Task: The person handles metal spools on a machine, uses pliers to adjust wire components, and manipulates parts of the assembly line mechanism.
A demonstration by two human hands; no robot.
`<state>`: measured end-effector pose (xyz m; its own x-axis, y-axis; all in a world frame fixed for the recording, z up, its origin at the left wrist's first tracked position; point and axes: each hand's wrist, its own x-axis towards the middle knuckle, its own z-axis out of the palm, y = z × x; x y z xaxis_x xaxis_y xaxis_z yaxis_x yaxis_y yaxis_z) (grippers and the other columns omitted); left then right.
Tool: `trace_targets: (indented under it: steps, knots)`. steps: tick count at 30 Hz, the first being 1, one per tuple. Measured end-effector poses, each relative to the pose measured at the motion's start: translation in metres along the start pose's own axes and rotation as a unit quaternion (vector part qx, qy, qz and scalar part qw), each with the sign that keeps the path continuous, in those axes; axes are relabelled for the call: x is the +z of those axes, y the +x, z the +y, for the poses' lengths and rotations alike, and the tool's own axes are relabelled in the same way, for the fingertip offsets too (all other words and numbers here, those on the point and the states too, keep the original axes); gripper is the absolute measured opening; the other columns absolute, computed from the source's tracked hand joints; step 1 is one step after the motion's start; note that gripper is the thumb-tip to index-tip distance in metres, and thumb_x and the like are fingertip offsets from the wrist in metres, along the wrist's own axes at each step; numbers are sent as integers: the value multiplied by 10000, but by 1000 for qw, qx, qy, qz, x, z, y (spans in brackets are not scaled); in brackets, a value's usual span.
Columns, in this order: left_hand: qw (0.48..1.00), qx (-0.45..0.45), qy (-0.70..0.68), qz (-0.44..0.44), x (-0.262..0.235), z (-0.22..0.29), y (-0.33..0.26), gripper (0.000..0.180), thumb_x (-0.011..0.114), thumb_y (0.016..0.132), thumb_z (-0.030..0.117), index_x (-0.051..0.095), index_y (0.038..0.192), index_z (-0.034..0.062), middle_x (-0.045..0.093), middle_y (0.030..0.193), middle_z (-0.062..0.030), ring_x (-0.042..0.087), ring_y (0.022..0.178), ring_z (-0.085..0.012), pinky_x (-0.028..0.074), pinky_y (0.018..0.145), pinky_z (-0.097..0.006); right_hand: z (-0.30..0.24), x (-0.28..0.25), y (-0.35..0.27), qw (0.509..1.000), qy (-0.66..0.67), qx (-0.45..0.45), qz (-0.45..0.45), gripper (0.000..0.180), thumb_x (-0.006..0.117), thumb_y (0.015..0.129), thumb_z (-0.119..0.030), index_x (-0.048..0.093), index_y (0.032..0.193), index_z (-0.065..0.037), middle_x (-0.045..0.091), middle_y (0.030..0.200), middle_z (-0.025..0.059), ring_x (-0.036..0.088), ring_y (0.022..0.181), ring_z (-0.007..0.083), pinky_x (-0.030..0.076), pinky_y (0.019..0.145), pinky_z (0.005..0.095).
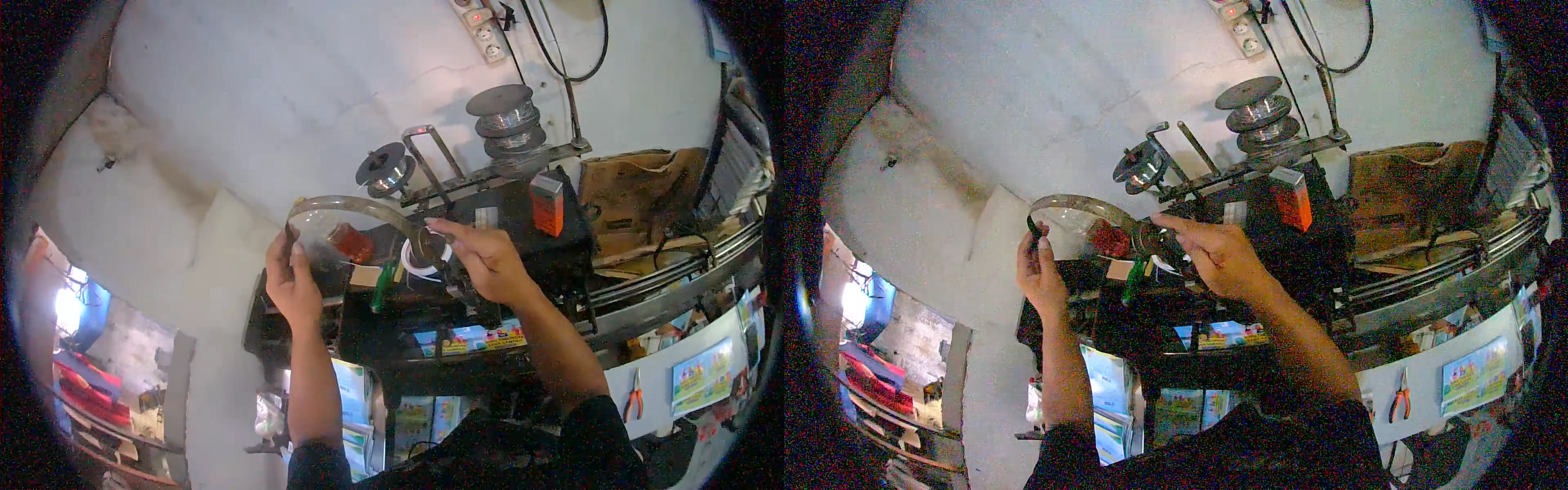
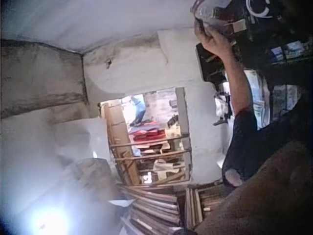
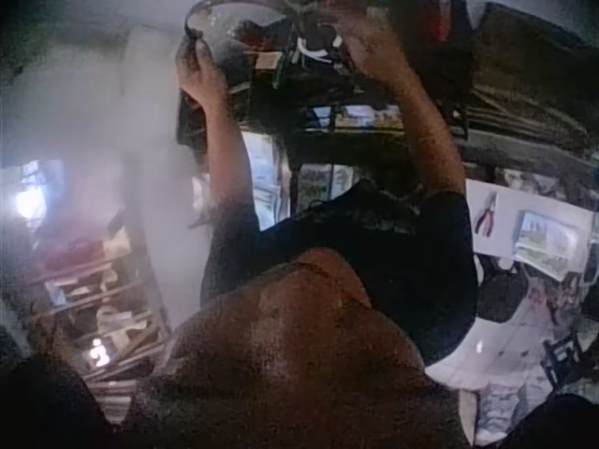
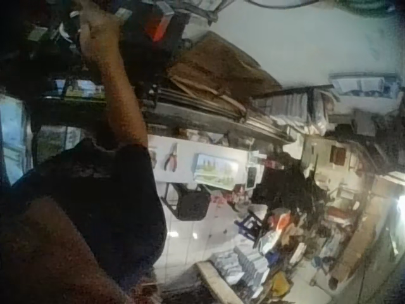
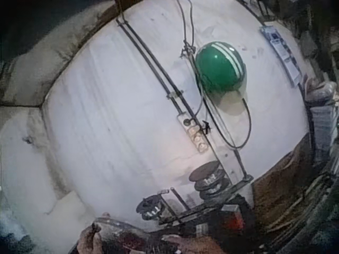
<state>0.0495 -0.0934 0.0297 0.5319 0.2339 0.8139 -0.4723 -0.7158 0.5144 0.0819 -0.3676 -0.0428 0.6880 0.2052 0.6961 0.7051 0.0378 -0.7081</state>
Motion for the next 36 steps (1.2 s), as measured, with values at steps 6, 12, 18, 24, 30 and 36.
trace_targets:
  steps: [6,12,18,24,30,36]
  knots:
    - [999,-45,-12,18,3,-1,-2,255,547,937,86,575,1156,-42,631,1105,-112,585,1006,-172,455,896,-300,10,5,4,1000,-10,-18,-13,424,493,861,-26,577,1258,-150,659,1047,179,665,800,327,529,708,367]
    - [999,-22,12,29,3,-9,-1,241,545,934,83,596,1133,-43,633,1102,-111,584,1017,-174,457,897,-298,11,3,6,998,-17,-17,-56,406,508,847,-15,584,1238,-97,655,1066,178,666,855,333,529,725,361]
    - [998,-36,17,39,9,1,0,239,535,937,73,597,1137,-42,636,1099,-108,586,1022,-171,459,903,-302,36,12,-4,993,-28,-117,3,423,523,828,-13,584,1240,-90,671,1010,154,665,799,317,532,696,379]
    - [997,-31,59,36,7,-5,-1,253,523,942,64,575,1164,-45,640,1088,-114,592,1027,-173,457,912,-304,29,8,-4,992,-91,-77,-35,472,542,807,-60,560,1270,-151,647,828,105,640,713,314,516,619,411]
    - [997,-43,54,43,8,-3,0,263,528,945,87,561,1152,-72,638,1090,-135,594,1028,-195,455,916,-313,33,1,-18,981,-155,-97,-60,527,548,803,-89,509,1318,-189,618,767,102,629,676,304,502,569,415]
    - [997,-43,41,40,15,-7,-4,267,510,955,92,538,1164,-71,635,1091,-159,609,1040,-231,465,909,-335,40,-1,-36,989,-127,-66,-33,504,546,810,-107,516,1304,-201,609,749,88,628,672,294,511,582,413]
